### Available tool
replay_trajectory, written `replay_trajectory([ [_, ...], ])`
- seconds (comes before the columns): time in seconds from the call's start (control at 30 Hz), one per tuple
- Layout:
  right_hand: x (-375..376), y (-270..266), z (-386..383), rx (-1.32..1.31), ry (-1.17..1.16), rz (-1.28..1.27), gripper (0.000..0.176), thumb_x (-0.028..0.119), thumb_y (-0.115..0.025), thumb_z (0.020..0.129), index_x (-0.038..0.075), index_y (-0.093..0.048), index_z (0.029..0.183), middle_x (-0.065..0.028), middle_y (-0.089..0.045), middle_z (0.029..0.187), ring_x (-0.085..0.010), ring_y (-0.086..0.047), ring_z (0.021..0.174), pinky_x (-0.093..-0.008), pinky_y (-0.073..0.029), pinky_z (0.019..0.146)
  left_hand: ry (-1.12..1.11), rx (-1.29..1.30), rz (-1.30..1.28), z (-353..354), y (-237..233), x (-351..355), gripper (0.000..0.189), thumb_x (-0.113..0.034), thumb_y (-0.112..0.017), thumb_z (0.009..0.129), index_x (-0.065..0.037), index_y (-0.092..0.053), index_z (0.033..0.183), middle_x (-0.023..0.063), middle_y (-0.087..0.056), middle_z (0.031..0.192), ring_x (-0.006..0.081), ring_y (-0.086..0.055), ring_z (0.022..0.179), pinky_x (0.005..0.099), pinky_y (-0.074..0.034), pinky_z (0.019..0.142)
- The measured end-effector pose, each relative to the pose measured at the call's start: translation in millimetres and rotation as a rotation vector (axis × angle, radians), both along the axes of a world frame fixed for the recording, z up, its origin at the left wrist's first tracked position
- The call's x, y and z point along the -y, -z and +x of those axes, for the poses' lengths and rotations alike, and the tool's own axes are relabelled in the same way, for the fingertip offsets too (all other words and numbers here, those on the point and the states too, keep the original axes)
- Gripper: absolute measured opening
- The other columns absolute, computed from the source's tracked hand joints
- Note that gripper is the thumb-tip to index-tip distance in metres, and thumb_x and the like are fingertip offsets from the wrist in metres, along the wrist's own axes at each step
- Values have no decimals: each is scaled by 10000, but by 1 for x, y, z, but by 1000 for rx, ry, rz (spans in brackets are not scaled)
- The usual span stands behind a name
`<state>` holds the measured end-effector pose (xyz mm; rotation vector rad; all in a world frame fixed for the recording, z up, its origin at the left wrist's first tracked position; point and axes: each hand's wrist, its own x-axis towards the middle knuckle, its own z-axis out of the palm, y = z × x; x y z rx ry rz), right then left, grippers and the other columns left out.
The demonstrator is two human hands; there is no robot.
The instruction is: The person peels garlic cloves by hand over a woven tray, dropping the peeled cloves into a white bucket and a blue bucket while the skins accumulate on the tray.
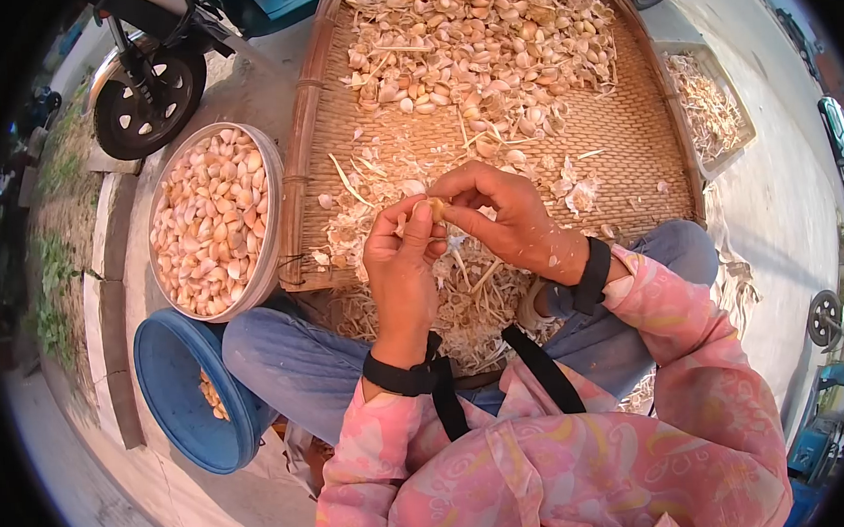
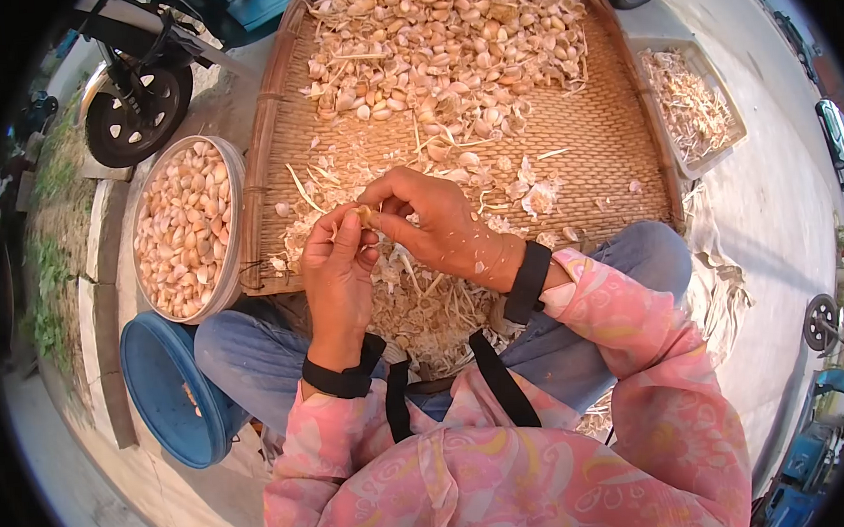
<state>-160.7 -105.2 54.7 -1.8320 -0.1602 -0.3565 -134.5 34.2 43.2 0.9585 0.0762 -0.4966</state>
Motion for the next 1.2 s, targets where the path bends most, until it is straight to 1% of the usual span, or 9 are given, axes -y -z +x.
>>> replay_trajectory([
  [0.23,1,-8,0,-268,-24,175,147,55,-605,830,7,-554,960,-54,-583,866,-88,-572,727,-218,-468,645,38,-207,-218,-7,8,9,204,-236,-536,898,-100,-532,1049,18,-599,870,69,-553,697,152,-465,554],
  [0.57,-8,1,-1,43,121,-124,117,89,-565,858,15,-554,948,-45,-549,795,-96,-541,702,-230,-444,622,-52,-269,-305,-26,-2,26,215,-215,-509,914,-71,-523,1073,39,-593,921,73,-545,671,167,-478,559],
  [0.67,-18,1,-4,-280,140,435,119,101,-543,873,4,-564,938,-57,-539,807,-118,-534,697,-241,-437,616,-22,-316,-350,-24,2,17,225,-195,-525,905,-63,-512,1087,86,-594,932,86,-543,669,180,-476,561],
  [0.8,18,-8,10,-376,21,-63,148,125,-542,865,5,-570,946,-90,-545,817,-190,-541,707,-294,-436,617,-78,-209,-292,-6,-31,-50,248,-175,-525,904,-42,-496,1110,171,-585,955,113,-531,663,189,-460,548],
  [0.87,53,-1,29,-250,8,-517,171,147,-569,833,30,-572,957,-125,-555,804,-258,-567,724,-344,-438,625,-272,137,-36,9,-50,-114,252,-160,-504,911,-18,-489,1119,172,-583,973,106,-524,661,188,-444,566],
  [1.0,106,38,81,-69,71,-780,164,77,-544,778,43,-601,928,-154,-570,820,-336,-569,777,-411,-456,669,-614,349,1027,25,-49,-256,224,-199,-535,886,-30,-585,1024,82,-610,915,80,-507,659,180,-402,585],
  [1.07,113,56,99,-78,38,-916,185,54,-536,754,43,-607,925,-162,-578,830,-346,-574,796,-420,-464,677,-499,263,1321,22,-21,-336,263,-223,-556,868,-26,-595,1038,68,-606,945,101,-545,744,203,-421,646],
  [1.17,111,64,123,-258,-36,-1142,237,36,-531,727,35,-606,952,-179,-601,857,-350,-590,813,-427,-474,679,-354,737,2124,8,21,-402,311,-235,-566,862,-19,-581,1085,69,-603,980,125,-567,853,227,-428,723],
  [1.2,108,60,124,-269,-52,-1107,233,36,-531,729,32,-605,950,-185,-602,864,-353,-589,809,-424,-474,679,-409,654,1945,8,20,-403,310,-231,-560,865,-18,-580,1089,75,-602,994,129,-566,881,233,-429,743],
])
